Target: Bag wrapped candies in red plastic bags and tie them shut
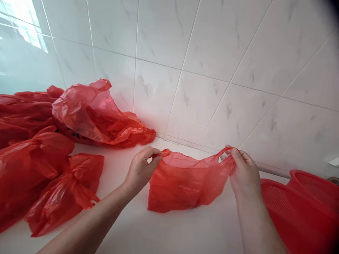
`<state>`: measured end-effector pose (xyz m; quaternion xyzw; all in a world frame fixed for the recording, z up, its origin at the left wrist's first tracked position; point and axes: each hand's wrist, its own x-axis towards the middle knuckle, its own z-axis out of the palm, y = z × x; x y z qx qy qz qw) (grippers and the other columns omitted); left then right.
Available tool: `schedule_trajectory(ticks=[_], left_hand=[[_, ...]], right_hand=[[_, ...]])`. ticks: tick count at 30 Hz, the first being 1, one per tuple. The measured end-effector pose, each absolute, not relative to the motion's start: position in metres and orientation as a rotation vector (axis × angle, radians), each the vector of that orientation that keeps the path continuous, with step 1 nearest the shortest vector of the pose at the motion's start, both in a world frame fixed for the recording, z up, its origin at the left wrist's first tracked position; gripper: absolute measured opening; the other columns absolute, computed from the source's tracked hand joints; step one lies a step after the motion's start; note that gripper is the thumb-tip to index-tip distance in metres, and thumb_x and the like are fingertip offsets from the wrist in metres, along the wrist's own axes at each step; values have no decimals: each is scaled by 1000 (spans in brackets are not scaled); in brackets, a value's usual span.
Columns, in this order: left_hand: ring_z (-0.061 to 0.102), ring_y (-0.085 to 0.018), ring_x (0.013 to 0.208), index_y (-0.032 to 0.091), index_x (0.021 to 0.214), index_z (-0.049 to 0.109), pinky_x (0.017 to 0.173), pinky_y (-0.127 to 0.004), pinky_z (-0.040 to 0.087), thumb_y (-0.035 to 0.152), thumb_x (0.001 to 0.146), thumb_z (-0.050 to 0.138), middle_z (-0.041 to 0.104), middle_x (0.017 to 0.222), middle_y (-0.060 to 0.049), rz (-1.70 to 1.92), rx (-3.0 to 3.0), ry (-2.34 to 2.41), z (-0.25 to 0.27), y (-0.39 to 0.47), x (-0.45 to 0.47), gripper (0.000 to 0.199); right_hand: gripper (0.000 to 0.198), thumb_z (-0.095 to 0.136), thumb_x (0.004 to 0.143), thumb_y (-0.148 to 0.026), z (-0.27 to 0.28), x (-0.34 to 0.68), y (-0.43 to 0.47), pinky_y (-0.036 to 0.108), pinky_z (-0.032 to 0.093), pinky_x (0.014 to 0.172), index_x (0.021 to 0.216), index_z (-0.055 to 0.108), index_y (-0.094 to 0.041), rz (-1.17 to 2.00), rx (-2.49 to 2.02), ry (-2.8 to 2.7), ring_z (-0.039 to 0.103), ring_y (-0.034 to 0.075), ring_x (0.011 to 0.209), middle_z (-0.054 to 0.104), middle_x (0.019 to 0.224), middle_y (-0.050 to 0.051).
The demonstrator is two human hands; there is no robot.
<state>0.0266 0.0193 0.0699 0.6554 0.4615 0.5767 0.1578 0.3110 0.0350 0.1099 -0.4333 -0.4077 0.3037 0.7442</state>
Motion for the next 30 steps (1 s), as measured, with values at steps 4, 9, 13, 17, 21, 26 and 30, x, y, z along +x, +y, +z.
schedule_trajectory(ticks=[4,9,13,17,21,26,30], left_hand=[[48,-10,61,19,76,63,56,-20,39,24,80,61,59,68,2,1868,1592,1249,111,29,32,7],[45,-6,53,18,75,54,47,-16,36,29,79,63,52,66,5,1928,1205,821,153,44,42,14],[55,-9,66,18,80,53,56,-19,47,32,78,65,55,79,2,1871,1094,617,170,45,54,18],[57,-10,73,19,80,55,65,-22,51,31,78,66,59,79,1,1775,1175,645,165,37,68,16],[58,-10,71,18,78,56,69,-24,51,29,78,67,61,76,1,1613,1300,761,148,33,78,15],[61,-14,64,17,80,56,61,-31,54,29,79,65,61,74,-2,1339,1388,612,135,25,87,15],[62,-18,79,20,96,58,71,-35,54,21,81,62,61,91,-5,1527,1718,671,126,23,87,16]], right_hand=[[28,72,72,-43,116,309,46,34,51,80,80,58,-20,825,-736,-762,62,22,102,67,102,5],[11,64,80,-31,129,305,61,34,52,84,83,58,-23,925,-581,-559,63,10,77,64,85,-3],[18,68,78,-34,140,292,60,18,45,54,89,58,-24,936,-492,-741,44,4,50,56,70,-6],[41,44,87,-62,140,271,48,19,21,38,89,55,-23,951,-585,-961,25,5,38,45,52,-6],[42,40,90,-59,135,252,34,19,25,42,104,56,-22,997,-798,-1184,35,8,42,50,51,-4],[48,62,81,-45,135,238,26,24,40,57,124,52,-24,1186,-917,-1596,54,14,61,57,64,-3],[32,55,86,-50,134,236,32,24,37,57,83,62,-18,1087,-976,-1639,45,11,61,51,65,-2]])
